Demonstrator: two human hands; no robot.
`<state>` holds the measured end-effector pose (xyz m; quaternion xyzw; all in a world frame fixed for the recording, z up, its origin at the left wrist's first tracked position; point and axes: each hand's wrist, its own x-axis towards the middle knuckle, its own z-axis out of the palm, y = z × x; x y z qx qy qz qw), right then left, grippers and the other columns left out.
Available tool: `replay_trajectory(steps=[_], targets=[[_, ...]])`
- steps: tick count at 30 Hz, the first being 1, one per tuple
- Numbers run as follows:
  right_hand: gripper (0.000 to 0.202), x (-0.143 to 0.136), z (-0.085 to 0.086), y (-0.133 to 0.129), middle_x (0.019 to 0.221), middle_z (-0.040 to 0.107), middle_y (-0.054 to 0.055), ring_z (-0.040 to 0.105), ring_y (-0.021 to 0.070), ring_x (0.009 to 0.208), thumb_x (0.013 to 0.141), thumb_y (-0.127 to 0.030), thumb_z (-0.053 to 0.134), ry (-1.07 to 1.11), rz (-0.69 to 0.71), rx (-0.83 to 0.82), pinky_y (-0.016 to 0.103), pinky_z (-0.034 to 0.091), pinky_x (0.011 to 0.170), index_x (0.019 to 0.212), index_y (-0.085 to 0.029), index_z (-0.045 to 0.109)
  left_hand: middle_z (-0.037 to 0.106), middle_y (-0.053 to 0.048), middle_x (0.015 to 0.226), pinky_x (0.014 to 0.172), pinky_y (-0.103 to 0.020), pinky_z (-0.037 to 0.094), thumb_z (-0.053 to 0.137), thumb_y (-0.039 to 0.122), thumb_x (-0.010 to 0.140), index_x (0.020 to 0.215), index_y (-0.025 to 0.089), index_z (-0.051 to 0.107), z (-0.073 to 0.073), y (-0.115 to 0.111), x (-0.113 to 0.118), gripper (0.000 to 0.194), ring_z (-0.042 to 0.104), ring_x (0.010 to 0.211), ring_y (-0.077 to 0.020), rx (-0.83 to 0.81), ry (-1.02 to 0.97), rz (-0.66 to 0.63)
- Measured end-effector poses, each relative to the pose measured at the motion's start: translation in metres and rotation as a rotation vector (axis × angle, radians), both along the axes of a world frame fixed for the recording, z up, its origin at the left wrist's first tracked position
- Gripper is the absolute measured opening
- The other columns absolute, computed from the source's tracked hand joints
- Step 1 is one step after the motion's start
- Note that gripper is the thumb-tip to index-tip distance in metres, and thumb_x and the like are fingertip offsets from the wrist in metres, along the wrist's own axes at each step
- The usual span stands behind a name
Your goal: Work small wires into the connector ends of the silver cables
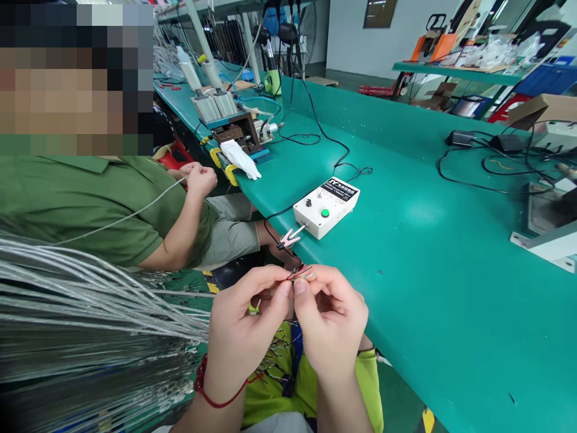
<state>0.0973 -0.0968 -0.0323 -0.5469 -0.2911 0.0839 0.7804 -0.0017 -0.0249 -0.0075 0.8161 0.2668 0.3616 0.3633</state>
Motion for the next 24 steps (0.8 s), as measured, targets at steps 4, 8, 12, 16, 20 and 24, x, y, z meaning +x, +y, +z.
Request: replay_trajectory(steps=[4,8,12,16,20,24], targets=[[0.009,-0.003,-0.007,0.001,0.083,0.079,0.002,0.072,0.0180,0.073,0.097,-0.019,0.077,0.045,0.027,0.072,0.029,0.059,0.062,0.095,-0.027,0.081,0.075,-0.003,0.082,0.059,-0.027,0.050,0.067,0.026,0.101,0.101,0.024,0.076,0.001,-0.001,-0.001,0.009,0.066,0.069,-0.0170,-0.088,-0.039,-0.001],[0.013,-0.004,-0.014,0.006,0.078,0.075,0.002,0.065,0.0185,0.064,0.098,-0.022,0.075,-0.080,0.086,0.208,0.035,0.053,0.059,0.104,-0.030,0.083,0.067,-0.002,0.074,0.060,-0.025,0.050,0.067,0.030,0.101,0.094,0.020,0.074,0.006,0.002,-0.005,0.013,0.064,0.065,-0.0154,-0.420,-0.157,-0.126],[0.021,0.003,-0.018,0.011,0.074,0.072,0.001,0.057,0.0186,0.062,0.100,-0.018,0.071,-0.287,0.098,0.300,0.038,0.047,0.061,0.113,-0.029,0.083,0.057,0.004,0.058,0.050,-0.020,0.036,0.068,0.033,0.101,0.089,0.018,0.068,0.008,0.007,-0.009,0.020,0.048,0.048,-0.0084,-0.772,-0.228,-0.318],[0.023,0.012,-0.022,0.012,0.071,0.069,0.000,0.055,0.0179,0.062,0.101,-0.016,0.070,-0.397,0.167,0.365,0.038,0.045,0.062,0.115,-0.028,0.083,0.056,0.005,0.051,0.044,-0.020,0.020,0.069,0.037,0.101,0.086,0.018,0.066,0.007,0.014,-0.014,0.025,0.030,0.041,-0.0050,-0.963,-0.190,-0.443],[0.010,0.017,-0.023,0.012,0.068,0.068,-0.001,0.056,0.0178,0.062,0.103,-0.028,0.072,-0.252,0.391,0.362,0.039,0.049,0.066,0.104,-0.028,0.081,0.059,0.005,0.054,0.041,-0.020,0.016,0.068,0.038,0.102,0.087,0.019,0.064,0.009,0.015,-0.015,0.025,0.028,0.040,-0.0053,-1.017,-0.157,-0.507],[0.006,0.010,-0.020,0.010,0.083,0.074,0.001,0.063,0.0162,0.070,0.101,-0.026,0.074,0.059,0.372,0.230,0.031,0.051,0.064,0.104,-0.027,0.079,0.067,0.002,0.068,0.056,-0.018,0.042,0.062,0.038,0.108,0.099,0.022,0.066,0.009,0.008,-0.011,0.019,0.056,0.058,-0.0098,-0.731,-0.192,-0.330]])
